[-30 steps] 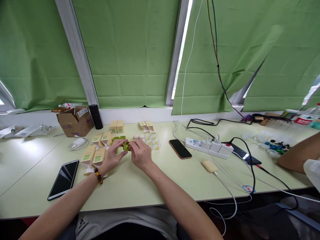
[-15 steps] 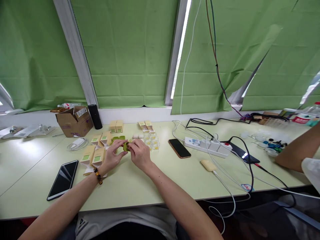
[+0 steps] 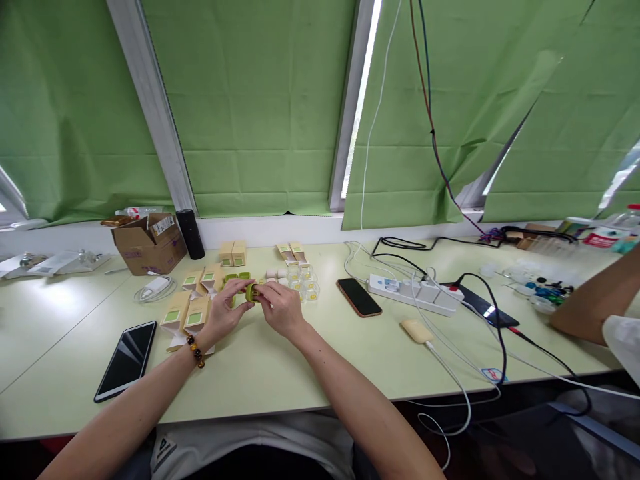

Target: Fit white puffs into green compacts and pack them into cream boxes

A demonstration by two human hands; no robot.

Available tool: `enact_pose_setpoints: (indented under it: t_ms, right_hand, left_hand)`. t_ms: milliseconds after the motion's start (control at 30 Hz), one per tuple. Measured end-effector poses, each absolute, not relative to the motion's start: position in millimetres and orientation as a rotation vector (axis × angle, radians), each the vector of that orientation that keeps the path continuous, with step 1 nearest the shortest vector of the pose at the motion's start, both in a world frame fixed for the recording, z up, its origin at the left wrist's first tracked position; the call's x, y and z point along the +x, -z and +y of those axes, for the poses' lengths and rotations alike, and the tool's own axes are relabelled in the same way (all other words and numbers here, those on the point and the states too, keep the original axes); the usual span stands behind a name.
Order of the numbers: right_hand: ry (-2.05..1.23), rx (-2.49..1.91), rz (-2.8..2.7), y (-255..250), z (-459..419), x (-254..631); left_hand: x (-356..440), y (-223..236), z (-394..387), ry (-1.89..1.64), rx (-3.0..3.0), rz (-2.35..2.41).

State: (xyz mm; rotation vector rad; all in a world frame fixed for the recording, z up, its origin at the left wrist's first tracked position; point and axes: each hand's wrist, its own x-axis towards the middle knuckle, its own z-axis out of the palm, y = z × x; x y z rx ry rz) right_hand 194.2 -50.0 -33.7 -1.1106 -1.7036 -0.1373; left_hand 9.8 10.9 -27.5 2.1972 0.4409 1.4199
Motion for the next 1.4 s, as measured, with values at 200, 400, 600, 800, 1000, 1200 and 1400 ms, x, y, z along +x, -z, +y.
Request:
enact_pose_setpoints:
  t_ms: [200,400,600,800,1000,1200,1400]
  right_hand:
    - [-0.006,-1.000,-1.622,25.1,-58.7,198.5]
    - [-0.074,-0.998,-1.674,28.1,-57.1,191.8]
    - [-0.390,-0.899,-1.472,27.5,-53.4,182.5]
    - [-0.689,-0.829,-1.211,33.4,-45.6,178.3]
    - [-0.647,-0.842,-1.182,42.3,-45.6,172.4]
    - [-0.514,-0.865,-1.305,48.5,-45.9,172.1]
    - [-0.429,-0.864,-1.349,51.1,-43.2,171.7]
  left_hand:
    - [7.7,27.2,13.9,-1.494,2.146,0.522]
    - [7.4,24.1,9.5,-1.542,2.265,0.556]
    - [7.2,17.4,-0.9,-1.513,2.300,0.518]
    - [7.3,19.5,4.6,-1.600,2.225,0.689]
    - [11.6,23.7,7.3,-1.528,2.293,0.737]
    - [12.9,25.4,7.1,-1.500,2.276,0.759]
    - [14.3,27.8,10.4,-1.444,2.199,0.814]
